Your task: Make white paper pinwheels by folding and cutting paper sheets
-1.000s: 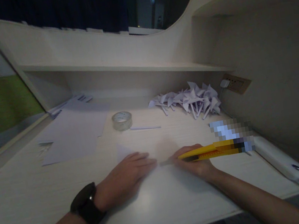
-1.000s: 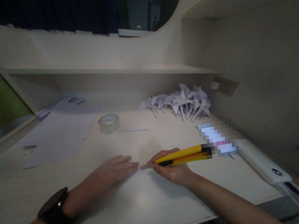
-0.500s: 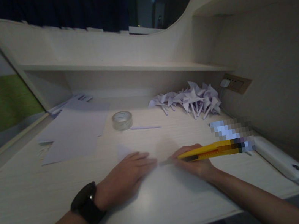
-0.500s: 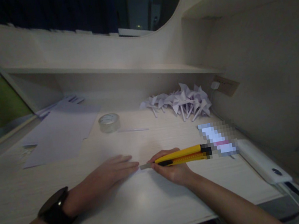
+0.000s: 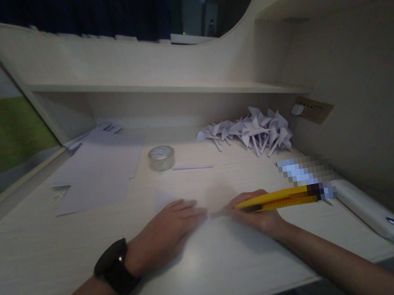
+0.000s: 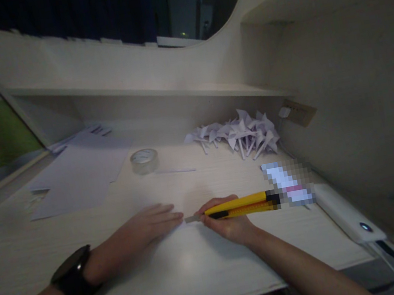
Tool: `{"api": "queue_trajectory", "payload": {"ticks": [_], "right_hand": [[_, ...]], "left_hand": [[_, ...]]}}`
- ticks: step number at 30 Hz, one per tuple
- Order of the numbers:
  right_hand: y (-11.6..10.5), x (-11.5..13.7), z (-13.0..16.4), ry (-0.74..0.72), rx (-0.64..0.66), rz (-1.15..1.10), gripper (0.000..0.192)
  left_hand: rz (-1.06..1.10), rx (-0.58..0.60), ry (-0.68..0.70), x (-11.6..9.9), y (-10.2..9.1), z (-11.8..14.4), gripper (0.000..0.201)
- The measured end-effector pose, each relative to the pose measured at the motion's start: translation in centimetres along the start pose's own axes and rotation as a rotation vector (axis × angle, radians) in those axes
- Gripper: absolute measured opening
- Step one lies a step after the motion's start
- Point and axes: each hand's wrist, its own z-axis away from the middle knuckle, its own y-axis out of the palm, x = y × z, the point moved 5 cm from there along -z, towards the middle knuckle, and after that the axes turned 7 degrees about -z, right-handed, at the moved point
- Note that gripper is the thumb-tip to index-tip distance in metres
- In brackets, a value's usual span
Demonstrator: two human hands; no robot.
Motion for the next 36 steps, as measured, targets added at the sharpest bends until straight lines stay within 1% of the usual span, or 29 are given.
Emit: {"api": "queue_trajectory", "payload": {"ticks": [3,6,10,15,25,31,36], "right_hand": [[0.0,0.1,0.2,0.0,0.009,-0.003,0.018],[0.1,0.1,0.3,0.009,0.01,-0.002,0.016],[0.0,0.0,0.3,0.017,0.002,0.011,0.015],[0.1,0.0,0.2,0.001,0.009,0.025,0.015],[0.1,-0.4,0.3,0.019,0.003,-0.021,0.014],[0.1,-0.9,0.3,-0.084,0.041,-0.032,0.016],[0.0,-1.3,0.3,-0.117,0.067,-0.003,0.014]], "left_hand": [[-0.009,-0.013,0.004,-0.5,-0.3,-0.2,0.049],[-0.004,-0.033,0.009,-1.3,-0.8,-0.6,0.043],[0.008,-0.043,-0.01,-2.1,-0.8,-0.9,0.037],[-0.042,-0.037,0.005,-2.4,-0.4,-0.9,0.04],[-0.108,-0.01,0.011,-2.4,-0.5,-1.0,0.039],[-0.124,-0.018,0.014,-2.3,-0.6,-1.0,0.038],[-0.109,-0.03,0.005,-2.5,-0.9,-1.0,0.037]]}}
